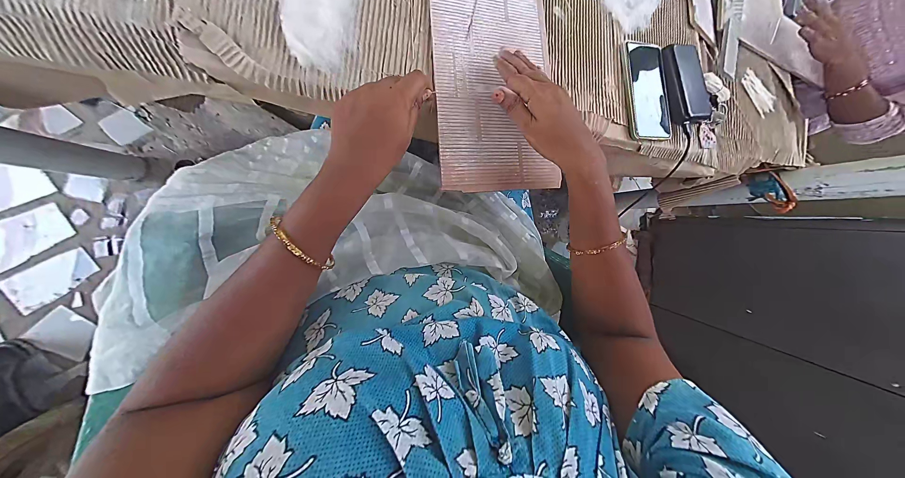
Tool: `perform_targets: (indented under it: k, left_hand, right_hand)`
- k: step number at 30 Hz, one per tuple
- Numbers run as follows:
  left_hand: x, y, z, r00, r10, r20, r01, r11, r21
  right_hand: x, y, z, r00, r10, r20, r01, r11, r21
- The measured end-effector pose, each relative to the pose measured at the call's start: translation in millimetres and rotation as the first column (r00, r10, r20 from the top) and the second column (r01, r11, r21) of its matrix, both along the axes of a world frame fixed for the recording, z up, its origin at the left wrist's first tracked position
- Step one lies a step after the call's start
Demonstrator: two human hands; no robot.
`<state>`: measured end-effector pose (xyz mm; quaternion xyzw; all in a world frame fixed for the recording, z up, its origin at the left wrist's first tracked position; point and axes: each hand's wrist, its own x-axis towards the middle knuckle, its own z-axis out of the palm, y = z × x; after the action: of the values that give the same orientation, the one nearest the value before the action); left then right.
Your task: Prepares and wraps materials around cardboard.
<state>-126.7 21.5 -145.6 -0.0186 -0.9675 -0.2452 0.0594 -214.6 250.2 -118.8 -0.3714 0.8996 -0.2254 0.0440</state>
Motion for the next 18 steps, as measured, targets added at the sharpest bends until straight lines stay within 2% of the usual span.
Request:
perform_targets:
  k: [3, 6, 11, 14, 18]
  left_hand:
    - [0, 4, 6, 0.999, 0.024, 0.031, -0.023, 0.999, -0.023]
    - [-1, 7, 11, 0.998, 0.034, 0.043, -0.032, 0.999, -0.030]
    - [5, 8, 13, 0.996, 0.006, 0.091, -0.005, 1.000, -0.007]
    - [14, 9, 21, 0.969, -0.037, 0.244, 0.028, 0.999, 0.042]
    - [28, 12, 18, 0.956, -0.084, 0.280, 0.067, 0.995, 0.071]
  right_hand:
    - [8, -14, -10, 0.997, 0.009, 0.076, -0.021, 0.988, 0.156]
    - [13, -20, -17, 1.000, -0.017, 0.014, 0.013, 0.968, 0.251]
    - [25, -14, -16, 1.000, -0.013, -0.005, 0.013, 0.958, 0.285]
    - [38, -5, -11, 1.000, -0.004, 0.023, -0.003, 0.948, 0.317]
    - [68, 8, 3, 0.999, -0.024, 0.029, 0.011, 0.925, 0.380]
